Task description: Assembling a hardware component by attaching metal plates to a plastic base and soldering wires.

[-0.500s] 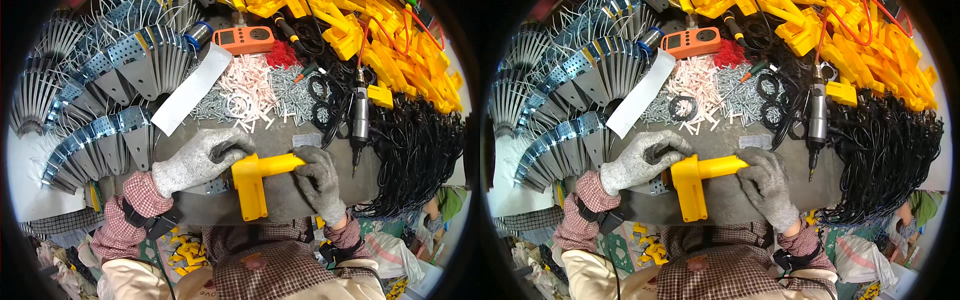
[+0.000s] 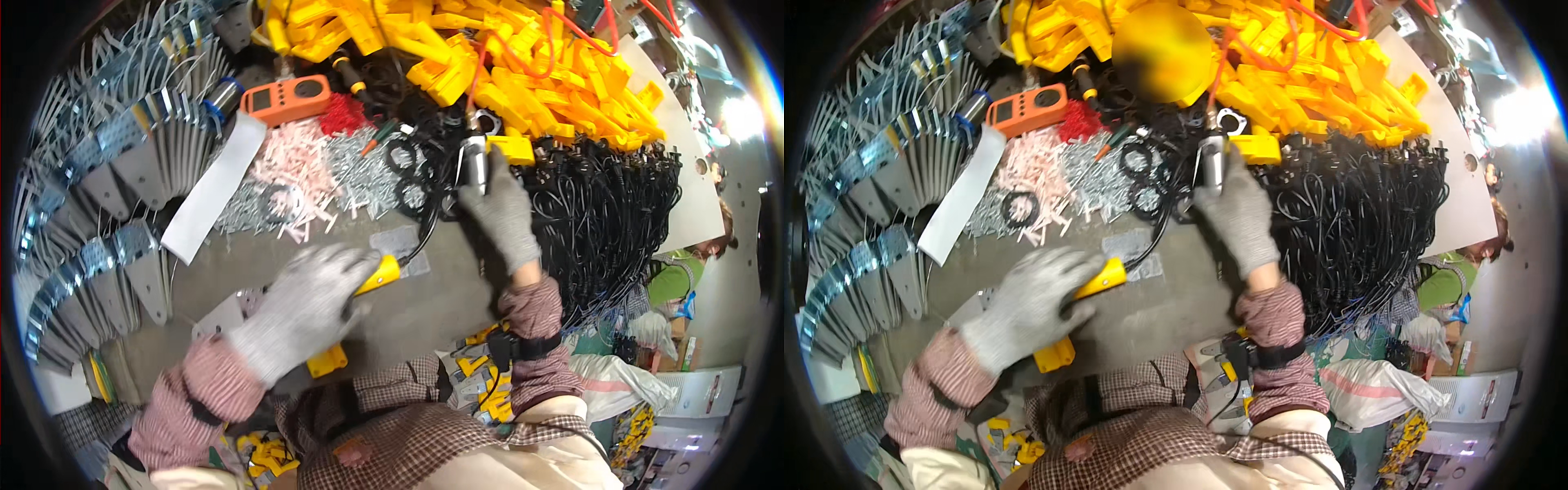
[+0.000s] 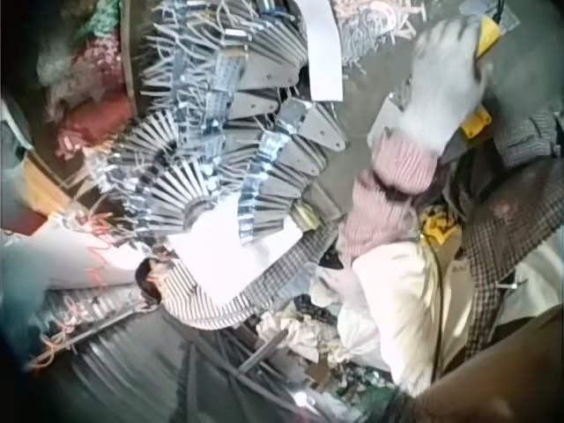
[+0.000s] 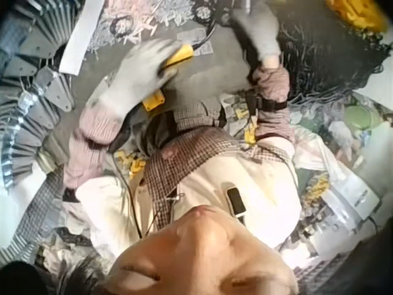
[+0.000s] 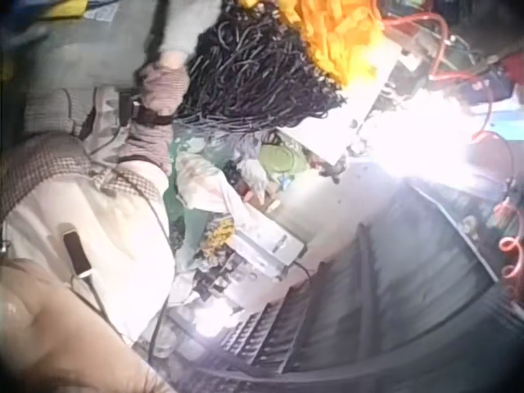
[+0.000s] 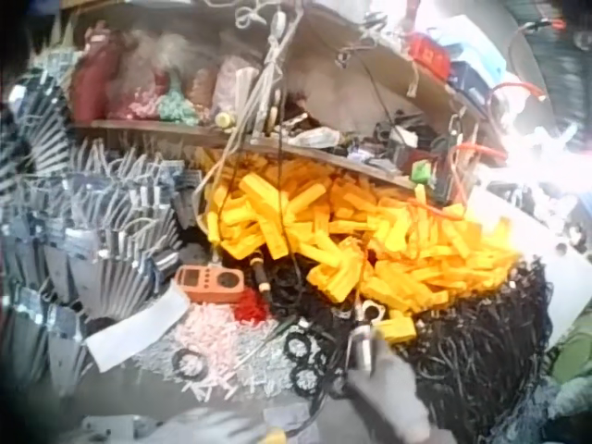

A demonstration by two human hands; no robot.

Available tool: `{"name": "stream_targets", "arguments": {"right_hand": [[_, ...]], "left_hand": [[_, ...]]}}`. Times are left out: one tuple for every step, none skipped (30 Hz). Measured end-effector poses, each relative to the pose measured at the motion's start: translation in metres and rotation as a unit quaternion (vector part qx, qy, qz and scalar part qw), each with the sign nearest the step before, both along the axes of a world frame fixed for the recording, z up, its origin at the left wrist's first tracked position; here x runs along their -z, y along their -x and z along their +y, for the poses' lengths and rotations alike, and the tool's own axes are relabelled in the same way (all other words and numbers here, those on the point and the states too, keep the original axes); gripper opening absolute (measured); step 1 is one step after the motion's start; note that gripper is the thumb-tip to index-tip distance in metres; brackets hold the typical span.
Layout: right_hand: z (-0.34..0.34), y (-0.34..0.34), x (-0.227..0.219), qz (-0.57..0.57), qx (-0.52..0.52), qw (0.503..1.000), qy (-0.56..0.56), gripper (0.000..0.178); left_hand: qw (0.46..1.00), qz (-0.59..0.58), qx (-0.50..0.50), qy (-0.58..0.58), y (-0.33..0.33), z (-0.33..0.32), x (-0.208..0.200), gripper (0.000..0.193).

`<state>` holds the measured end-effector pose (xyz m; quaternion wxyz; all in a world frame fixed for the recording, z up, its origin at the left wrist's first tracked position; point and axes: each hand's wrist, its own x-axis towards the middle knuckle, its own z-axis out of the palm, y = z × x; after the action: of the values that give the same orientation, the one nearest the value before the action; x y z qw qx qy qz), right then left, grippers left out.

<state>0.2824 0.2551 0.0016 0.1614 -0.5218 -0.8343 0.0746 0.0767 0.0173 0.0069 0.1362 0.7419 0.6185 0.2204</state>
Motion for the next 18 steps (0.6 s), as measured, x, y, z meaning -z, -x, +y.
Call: {"name": "stream_targets", "arguments": {"right_hand": [[0.005, -0.019, 0.008, 0.126, -0.025, 0.992, -0.008, 0.073], [0.008, -0.029, 0.009, 0.255, -0.058, 0.965, -0.017, 0.072], [-0.006, -0.024, -0.003, 0.399, -0.040, 0.912, 0.091, 0.070], [-0.026, -0.023, -0.024, 0.521, -0.006, 0.830, 0.199, 0.068], [-0.038, -0.023, -0.027, 0.651, -0.080, 0.698, 0.285, 0.066], [-0.048, -0.020, -0.032, 0.755, -0.147, 0.532, 0.353, 0.064], [-0.054, -0.007, -0.041, 0.755, -0.234, 0.454, 0.411, 0.066], [-0.050, 0.005, -0.034, 0.755, -0.330, 0.358, 0.439, 0.066], [-0.053, 0.017, -0.036, 0.744, -0.391, 0.342, 0.422, 0.064], [-0.058, 0.031, -0.039, 0.728, -0.453, 0.314, 0.408, 0.062], [-0.062, 0.036, -0.045, 0.711, -0.457, 0.369, 0.387, 0.053], [-0.066, 0.038, -0.044, 0.680, -0.479, 0.429, 0.351, 0.047], [-0.071, 0.036, -0.039, 0.669, -0.484, 0.445, 0.346, 0.047], [-0.074, 0.035, -0.035, 0.658, -0.489, 0.461, 0.339, 0.048], [-0.075, 0.035, -0.031, 0.647, -0.494, 0.471, 0.340, 0.049], [-0.077, 0.035, -0.027, 0.634, -0.499, 0.483, 0.340, 0.051], [-0.080, 0.034, -0.022, 0.620, -0.503, 0.495, 0.343, 0.053], [-0.082, 0.036, -0.020, 0.624, -0.495, 0.501, 0.339, 0.054]], "left_hand": [[1.000, -0.014, 0.008, 0.022, -0.004, 0.005, 0.010, 0.054], [0.999, -0.024, 0.007, 0.038, -0.007, 0.008, 0.014, 0.053], [0.998, -0.038, 0.001, 0.056, -0.007, 0.011, 0.019, 0.051], [0.998, -0.021, -0.016, 0.051, -0.008, 0.014, 0.018, 0.051], [0.998, -0.009, -0.026, 0.054, -0.010, 0.014, 0.022, 0.050], [0.998, 0.006, -0.034, 0.053, -0.012, 0.010, 0.024, 0.050], [0.999, 0.012, -0.051, 0.005, -0.012, 0.006, 0.030, 0.049], [0.999, 0.007, -0.048, 0.012, -0.010, 0.004, 0.034, 0.049], [0.999, -0.003, -0.037, 0.014, -0.008, 0.007, 0.034, 0.049], [0.999, -0.006, -0.035, 0.018, -0.006, 0.006, 0.032, 0.049], [0.999, -0.005, -0.042, 0.026, -0.007, 0.006, 0.030, 0.048], [0.998, -0.007, -0.046, 0.034, -0.010, 0.007, 0.029, 0.048], [0.998, -0.009, -0.050, 0.042, -0.012, 0.009, 0.029, 0.047], [0.997, -0.017, -0.056, 0.043, -0.013, 0.013, 0.028, 0.046], [0.996, -0.024, -0.064, 0.050, -0.014, 0.013, 0.026, 0.044], [0.995, -0.031, -0.072, 0.057, -0.015, 0.013, 0.027, 0.043], [0.996, -0.028, -0.067, 0.057, -0.016, 0.011, 0.030, 0.043], [0.997, -0.024, -0.057, 0.055, -0.015, 0.013, 0.032, 0.043]]}}
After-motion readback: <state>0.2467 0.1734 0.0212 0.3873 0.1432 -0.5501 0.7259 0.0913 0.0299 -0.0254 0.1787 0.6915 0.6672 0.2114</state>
